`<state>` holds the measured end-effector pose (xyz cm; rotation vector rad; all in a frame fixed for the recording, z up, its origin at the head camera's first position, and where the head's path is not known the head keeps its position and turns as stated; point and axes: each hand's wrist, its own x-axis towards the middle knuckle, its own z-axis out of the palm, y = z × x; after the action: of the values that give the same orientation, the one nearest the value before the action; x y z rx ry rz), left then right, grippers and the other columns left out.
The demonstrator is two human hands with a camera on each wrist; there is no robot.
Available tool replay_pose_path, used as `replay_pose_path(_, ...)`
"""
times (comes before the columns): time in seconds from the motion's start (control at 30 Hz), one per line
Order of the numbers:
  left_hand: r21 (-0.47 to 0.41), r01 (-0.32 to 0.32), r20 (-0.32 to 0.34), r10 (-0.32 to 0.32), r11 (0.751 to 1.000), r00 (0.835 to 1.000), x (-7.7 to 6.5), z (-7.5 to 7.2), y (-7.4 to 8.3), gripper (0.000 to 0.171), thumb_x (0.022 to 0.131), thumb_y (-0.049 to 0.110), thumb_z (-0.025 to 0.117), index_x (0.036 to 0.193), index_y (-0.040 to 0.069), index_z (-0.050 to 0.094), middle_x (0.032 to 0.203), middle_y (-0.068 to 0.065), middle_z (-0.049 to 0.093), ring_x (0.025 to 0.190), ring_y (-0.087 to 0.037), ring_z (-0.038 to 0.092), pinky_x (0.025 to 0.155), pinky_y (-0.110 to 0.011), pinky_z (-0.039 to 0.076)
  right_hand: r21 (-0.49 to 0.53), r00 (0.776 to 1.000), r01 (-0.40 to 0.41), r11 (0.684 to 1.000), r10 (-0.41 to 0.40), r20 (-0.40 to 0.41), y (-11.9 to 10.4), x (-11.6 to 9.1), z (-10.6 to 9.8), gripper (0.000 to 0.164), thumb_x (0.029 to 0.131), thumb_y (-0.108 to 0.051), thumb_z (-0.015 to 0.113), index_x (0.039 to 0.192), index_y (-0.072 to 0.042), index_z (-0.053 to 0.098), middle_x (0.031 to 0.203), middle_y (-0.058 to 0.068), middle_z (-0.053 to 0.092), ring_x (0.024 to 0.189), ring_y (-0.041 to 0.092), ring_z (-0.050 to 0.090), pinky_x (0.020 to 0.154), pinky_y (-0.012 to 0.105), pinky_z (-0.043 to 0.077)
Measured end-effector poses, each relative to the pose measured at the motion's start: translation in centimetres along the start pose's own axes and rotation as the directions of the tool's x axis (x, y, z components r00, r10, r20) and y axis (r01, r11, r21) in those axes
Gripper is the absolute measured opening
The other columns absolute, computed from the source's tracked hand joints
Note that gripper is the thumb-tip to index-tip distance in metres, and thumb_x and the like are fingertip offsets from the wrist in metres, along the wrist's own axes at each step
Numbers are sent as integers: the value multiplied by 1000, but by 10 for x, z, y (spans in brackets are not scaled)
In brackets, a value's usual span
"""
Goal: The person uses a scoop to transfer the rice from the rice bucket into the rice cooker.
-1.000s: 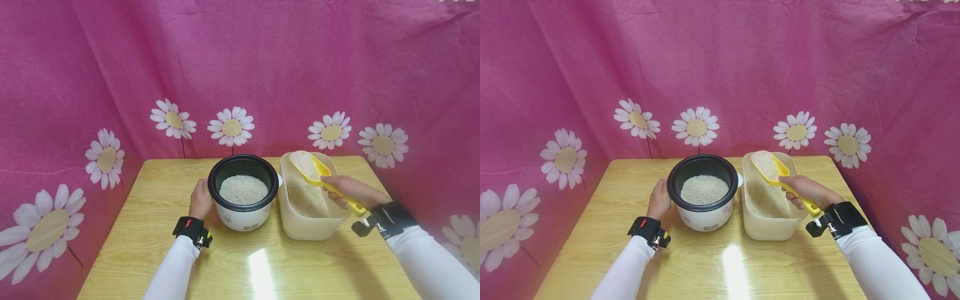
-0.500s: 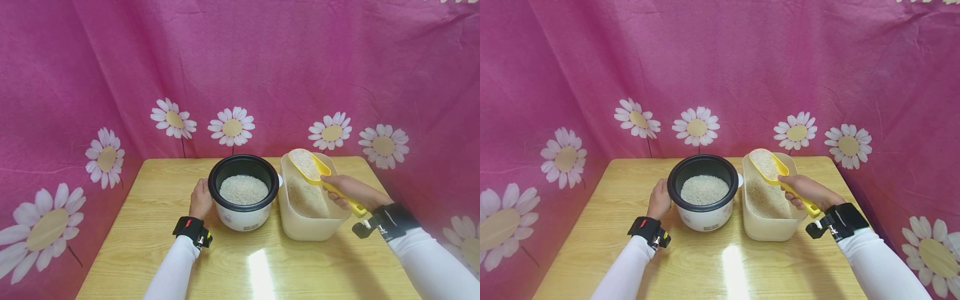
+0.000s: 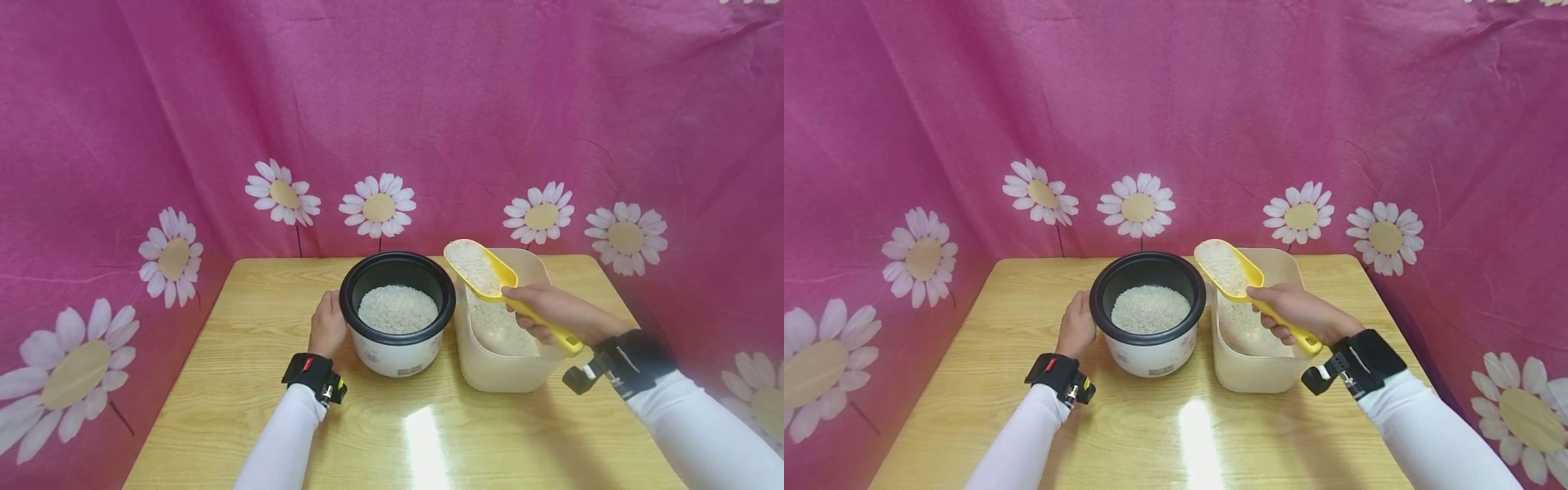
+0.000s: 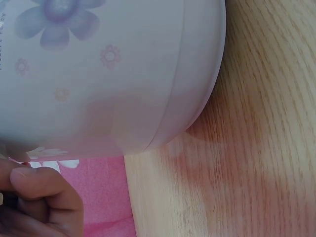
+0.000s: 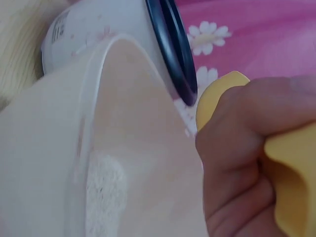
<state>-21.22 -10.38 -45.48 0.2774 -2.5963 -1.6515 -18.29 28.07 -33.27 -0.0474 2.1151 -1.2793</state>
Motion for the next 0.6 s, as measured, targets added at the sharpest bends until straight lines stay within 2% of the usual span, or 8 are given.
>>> replay_pose_path(0.33,-20,10,8,-9,1000,1000,1,-1,-1,44,114,38,26,130,8,53,106,-12,55,103,-27,53,85,-36,41,-38,1000,16,999,-15,11,-26,11,27,43,106,-47,51,100,-5,52,68,-2,45,53,13,40,50,25,35)
replay_pose_path(0.6,-20,-2,2,2,1000,1000,1,-1,-2,41,114,36,27,125,8,54,101,-11,54,100,-27,53,83,-36,40,-113,999,45,993,-43,18,-35,23,46,38,107,-40,51,100,-3,52,70,0,47,54,15,42,50,26,36)
